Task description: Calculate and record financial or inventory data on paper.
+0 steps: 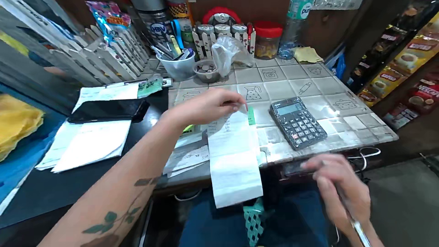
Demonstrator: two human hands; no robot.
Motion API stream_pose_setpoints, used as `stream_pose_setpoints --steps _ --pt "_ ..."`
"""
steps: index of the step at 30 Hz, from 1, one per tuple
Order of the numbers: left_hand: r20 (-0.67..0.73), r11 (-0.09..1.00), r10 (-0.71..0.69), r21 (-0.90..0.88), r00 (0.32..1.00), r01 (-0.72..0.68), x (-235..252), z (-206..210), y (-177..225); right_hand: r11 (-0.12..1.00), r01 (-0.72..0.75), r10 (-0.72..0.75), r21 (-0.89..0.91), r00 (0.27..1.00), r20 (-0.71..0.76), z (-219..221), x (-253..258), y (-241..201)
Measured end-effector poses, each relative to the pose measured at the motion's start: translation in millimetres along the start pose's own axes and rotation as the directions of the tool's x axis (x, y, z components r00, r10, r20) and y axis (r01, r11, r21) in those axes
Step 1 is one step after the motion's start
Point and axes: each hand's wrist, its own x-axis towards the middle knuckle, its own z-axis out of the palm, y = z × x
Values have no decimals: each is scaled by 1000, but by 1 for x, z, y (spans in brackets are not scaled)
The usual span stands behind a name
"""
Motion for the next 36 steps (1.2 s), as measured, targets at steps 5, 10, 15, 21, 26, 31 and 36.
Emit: stream_pose_setpoints --steps 5,10,15,21,26,31,36 --pt "-7 992 -77 99 997 77 11 29 -7 952 6 18 -307 997 77 -1 19 34" --pt "-255 949 34 311 966 48 -12 46 6 907 96 -38 -410 988 147 8 17 42" --pt "-307 892 15 433 952 126 -68 85 40 914 67 -11 -399 990 140 9 22 44" --pt "-363 924 -119 301 924 238 -95 111 47 912 73 -32 -404 994 108 16 25 46" --pt "-387 935 -147 247 910 256 -96 115 41 913 46 -15 -406 997 79 14 19 47" --pt "-401 930 -146 255 904 263 -96 117 41 875 -228 260 -427 966 16 3 27 54" --pt "-408 932 -135 258 903 256 -96 117 40 838 -295 314 -460 949 -37 17 33 38"
